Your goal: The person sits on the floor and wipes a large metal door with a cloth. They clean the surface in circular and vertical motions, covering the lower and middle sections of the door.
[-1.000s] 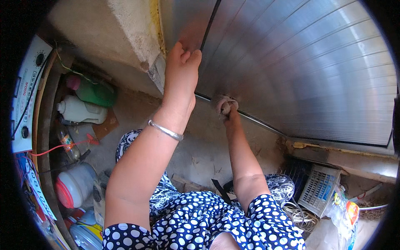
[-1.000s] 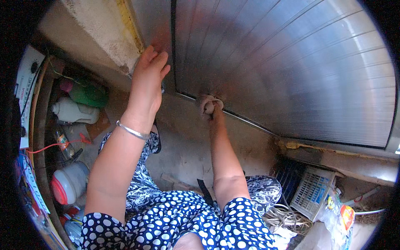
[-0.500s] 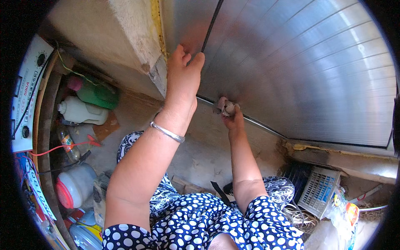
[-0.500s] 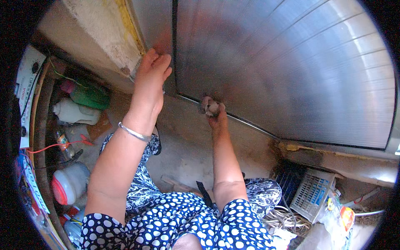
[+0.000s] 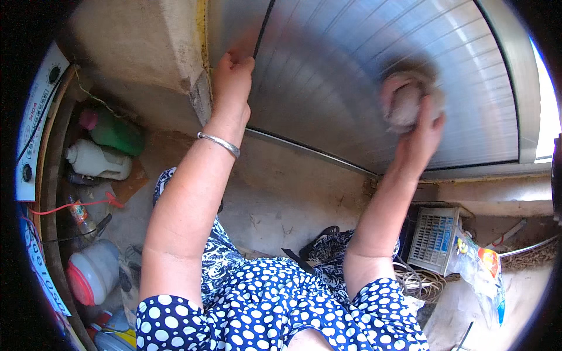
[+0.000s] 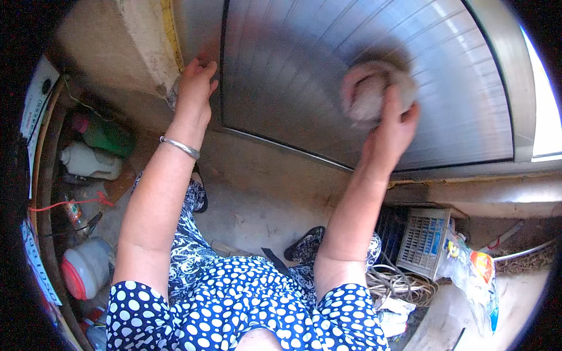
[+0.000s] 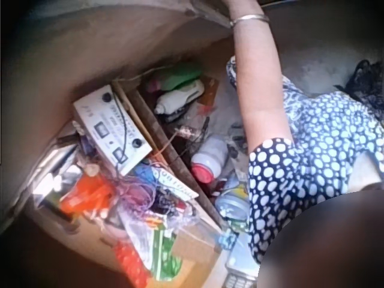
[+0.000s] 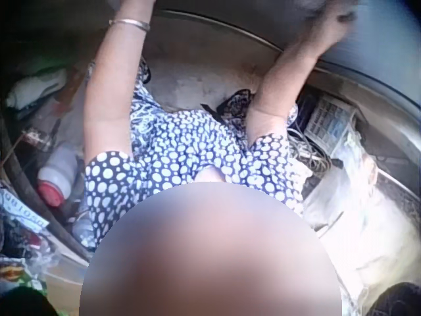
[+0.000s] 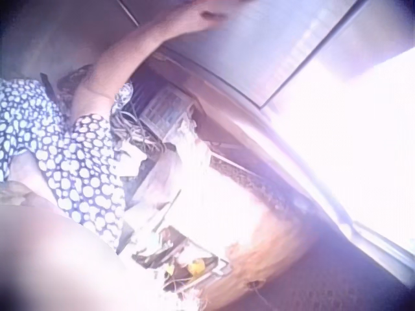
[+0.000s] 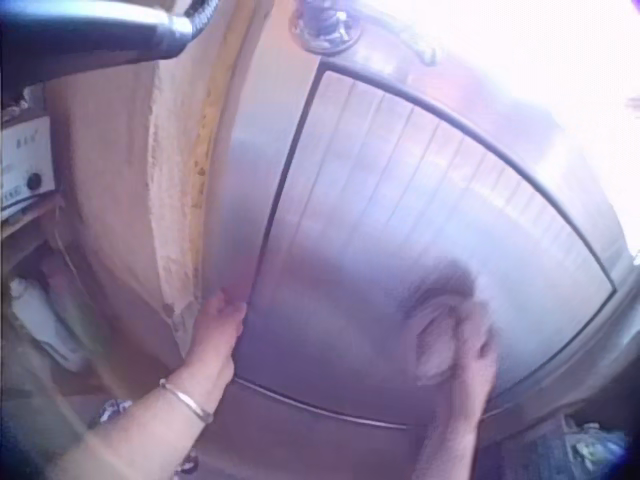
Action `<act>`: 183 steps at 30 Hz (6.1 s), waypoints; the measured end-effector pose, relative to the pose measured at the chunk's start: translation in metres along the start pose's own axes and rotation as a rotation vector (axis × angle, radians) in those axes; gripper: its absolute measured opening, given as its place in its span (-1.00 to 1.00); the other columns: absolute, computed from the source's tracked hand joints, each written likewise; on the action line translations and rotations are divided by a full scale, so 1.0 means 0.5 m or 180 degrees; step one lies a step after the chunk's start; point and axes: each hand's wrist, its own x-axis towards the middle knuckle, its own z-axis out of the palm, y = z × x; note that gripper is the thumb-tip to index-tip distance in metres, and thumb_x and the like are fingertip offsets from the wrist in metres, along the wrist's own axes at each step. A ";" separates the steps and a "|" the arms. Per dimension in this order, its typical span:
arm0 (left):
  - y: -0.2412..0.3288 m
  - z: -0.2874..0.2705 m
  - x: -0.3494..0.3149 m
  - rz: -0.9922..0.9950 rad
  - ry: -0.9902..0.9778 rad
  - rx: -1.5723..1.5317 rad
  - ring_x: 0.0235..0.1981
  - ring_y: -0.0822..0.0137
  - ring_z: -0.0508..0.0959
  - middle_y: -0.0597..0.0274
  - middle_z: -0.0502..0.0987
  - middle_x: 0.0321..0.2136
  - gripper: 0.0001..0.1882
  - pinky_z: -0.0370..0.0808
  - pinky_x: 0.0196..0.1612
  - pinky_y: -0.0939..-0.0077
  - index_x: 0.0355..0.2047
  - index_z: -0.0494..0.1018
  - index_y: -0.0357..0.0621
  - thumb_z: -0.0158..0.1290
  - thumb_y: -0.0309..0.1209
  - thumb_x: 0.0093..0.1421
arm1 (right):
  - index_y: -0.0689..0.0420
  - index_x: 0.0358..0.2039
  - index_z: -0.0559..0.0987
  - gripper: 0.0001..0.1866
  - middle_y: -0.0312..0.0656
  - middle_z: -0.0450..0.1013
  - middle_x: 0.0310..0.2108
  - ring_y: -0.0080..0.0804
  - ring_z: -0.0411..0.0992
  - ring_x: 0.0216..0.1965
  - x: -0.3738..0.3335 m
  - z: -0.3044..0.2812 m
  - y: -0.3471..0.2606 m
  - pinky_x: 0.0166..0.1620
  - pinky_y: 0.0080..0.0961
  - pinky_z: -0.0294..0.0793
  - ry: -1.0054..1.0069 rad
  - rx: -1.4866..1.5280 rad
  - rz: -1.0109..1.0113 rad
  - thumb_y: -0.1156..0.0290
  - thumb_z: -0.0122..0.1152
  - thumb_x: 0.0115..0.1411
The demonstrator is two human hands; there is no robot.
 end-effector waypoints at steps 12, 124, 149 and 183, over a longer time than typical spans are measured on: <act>0.018 0.016 -0.024 0.0038 0.0064 -0.0110 -0.13 0.36 0.42 0.13 0.46 -0.15 -0.66 0.29 -0.04 0.53 -0.04 0.34 -0.32 -0.02 -0.52 0.15 | -0.09 -0.18 0.57 -0.40 -0.11 0.27 -0.02 -0.10 0.24 0.00 0.073 0.054 0.011 -0.01 -0.17 0.23 -0.0716 -0.3057 -0.3773 0.44 0.46 -0.38; 0.027 0.012 -0.033 -0.0040 0.0087 -0.0341 -0.22 0.42 0.45 0.20 0.48 -0.26 -0.76 0.33 -0.15 0.57 -0.10 0.30 -0.28 -0.08 -0.53 0.20 | 0.05 0.01 0.46 -0.54 -0.36 0.22 0.17 -0.40 0.05 0.23 -0.158 0.071 0.336 0.28 -0.32 -0.04 -0.4138 -0.3874 -0.3661 0.32 0.10 0.04; -0.013 -0.010 -0.007 -0.0136 0.0197 0.0046 -0.06 0.27 0.37 0.08 0.40 -0.09 -0.53 0.28 0.00 0.43 0.07 0.23 -0.29 0.02 -0.38 0.18 | -0.19 -0.24 0.58 -0.62 -0.35 0.19 0.18 -0.21 0.11 0.20 0.075 0.249 -0.095 0.18 -0.17 0.14 -0.1141 -0.3149 -0.4263 0.49 0.27 -0.13; 0.006 0.011 -0.055 -0.0693 -0.0875 0.0049 -0.22 0.46 0.45 0.38 0.45 -0.24 -0.75 0.36 -0.19 0.53 -0.11 0.37 -0.04 0.04 -0.34 0.20 | 0.06 -0.15 0.48 -0.73 -0.22 0.47 -0.21 -0.31 0.42 -0.16 -0.191 -0.013 0.316 -0.05 -0.33 0.38 -0.2796 -0.1389 0.1859 0.46 0.15 0.09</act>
